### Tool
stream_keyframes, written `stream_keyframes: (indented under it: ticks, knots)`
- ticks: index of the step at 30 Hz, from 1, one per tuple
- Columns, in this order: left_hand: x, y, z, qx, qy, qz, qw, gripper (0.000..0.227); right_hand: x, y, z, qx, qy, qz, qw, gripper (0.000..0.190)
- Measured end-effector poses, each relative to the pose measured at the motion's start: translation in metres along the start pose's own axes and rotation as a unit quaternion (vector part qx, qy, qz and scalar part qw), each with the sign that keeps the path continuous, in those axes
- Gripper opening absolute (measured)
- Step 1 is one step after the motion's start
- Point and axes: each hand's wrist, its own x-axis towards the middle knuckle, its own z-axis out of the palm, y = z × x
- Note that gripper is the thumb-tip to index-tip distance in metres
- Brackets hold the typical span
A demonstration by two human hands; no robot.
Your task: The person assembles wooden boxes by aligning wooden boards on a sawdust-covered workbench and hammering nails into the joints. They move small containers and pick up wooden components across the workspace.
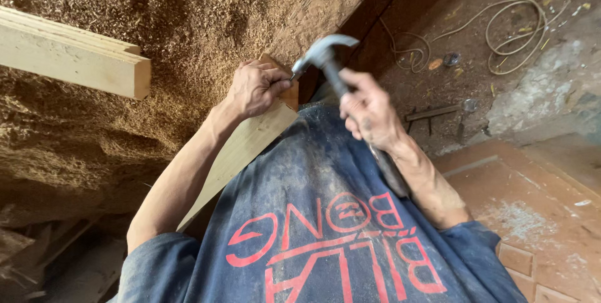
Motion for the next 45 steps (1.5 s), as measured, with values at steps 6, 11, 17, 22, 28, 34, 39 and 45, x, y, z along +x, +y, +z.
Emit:
stream_keyframes:
  ticks: [6,11,17,22,28,34,39,45]
  knots:
    - [0.001,-0.002,0.001,0.02,0.02,0.037,0.999,0.023,0.004,-0.013,-0.028,0.056,0.101,-0.102,0.988,0.054]
    - [0.003,-0.007,-0.001,-0.01,0.043,0.064,0.997,0.02,0.001,-0.003,-0.01,0.032,0.028,-0.016,0.999,0.053]
    - [-0.012,-0.006,0.009,-0.011,0.038,0.065,0.997,0.019,0.012,0.003,-0.023,0.038,0.106,-0.063,0.992,0.052]
    - [-0.009,-0.012,0.01,-0.011,0.05,0.084,0.995,0.026,0.016,0.0,-0.032,0.009,0.105,-0.049,0.993,0.057]
    - [-0.032,-0.006,0.022,0.165,0.295,-0.006,0.941,0.058,0.019,0.015,-0.01,0.03,0.074,-0.004,0.997,0.061]
    - [-0.062,0.006,0.021,0.013,0.14,-0.238,0.961,0.094,0.019,0.022,-0.002,0.021,0.071,0.012,0.997,0.061]
    - [-0.053,0.02,0.025,0.089,0.179,-0.236,0.951,0.068,0.023,0.022,-0.002,0.025,0.057,0.019,0.998,0.06]
    - [-0.044,0.031,0.019,0.084,0.223,-0.225,0.945,0.038,0.022,0.023,-0.002,0.047,0.058,0.017,0.997,0.059]
